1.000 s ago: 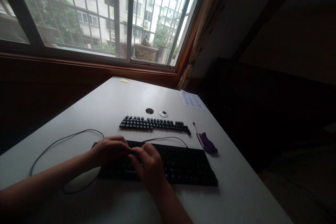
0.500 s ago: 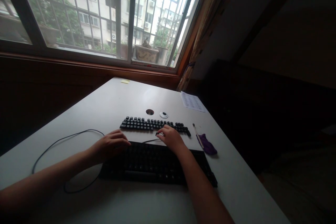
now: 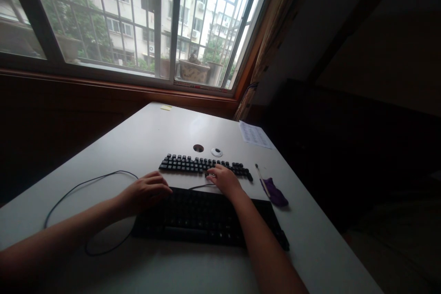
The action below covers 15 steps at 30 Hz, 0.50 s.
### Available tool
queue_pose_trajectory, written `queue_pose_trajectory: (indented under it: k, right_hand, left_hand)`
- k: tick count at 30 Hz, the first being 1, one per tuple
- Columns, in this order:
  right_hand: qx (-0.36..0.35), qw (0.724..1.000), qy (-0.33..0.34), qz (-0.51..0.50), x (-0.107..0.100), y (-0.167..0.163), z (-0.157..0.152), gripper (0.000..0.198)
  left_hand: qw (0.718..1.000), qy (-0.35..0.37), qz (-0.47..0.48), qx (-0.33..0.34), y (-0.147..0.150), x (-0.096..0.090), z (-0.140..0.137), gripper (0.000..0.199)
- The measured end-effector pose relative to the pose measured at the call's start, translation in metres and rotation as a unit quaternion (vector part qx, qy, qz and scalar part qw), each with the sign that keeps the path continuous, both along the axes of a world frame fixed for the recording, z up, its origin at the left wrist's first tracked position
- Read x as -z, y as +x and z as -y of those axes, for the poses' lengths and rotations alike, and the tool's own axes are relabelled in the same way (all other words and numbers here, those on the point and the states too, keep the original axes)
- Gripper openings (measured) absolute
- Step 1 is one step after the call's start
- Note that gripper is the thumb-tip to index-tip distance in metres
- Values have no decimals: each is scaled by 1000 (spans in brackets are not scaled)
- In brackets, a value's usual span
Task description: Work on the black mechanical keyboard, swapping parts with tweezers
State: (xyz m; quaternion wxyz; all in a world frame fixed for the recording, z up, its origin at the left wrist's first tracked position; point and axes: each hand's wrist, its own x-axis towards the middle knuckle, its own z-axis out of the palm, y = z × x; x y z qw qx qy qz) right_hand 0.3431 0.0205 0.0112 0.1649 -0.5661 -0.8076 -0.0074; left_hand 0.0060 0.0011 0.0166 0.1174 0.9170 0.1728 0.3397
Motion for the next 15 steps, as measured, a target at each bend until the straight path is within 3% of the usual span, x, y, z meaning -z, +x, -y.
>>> queue_pose_trajectory:
  k: [9, 15]
  right_hand:
    - [-17, 999, 12, 25, -6, 4, 20, 22]
    - [-16, 999, 3, 41, -1, 1, 17, 24]
  left_hand:
    - [1000, 4, 6, -1, 1, 0, 1, 14]
    - [1000, 12, 7, 0, 2, -3, 1, 17]
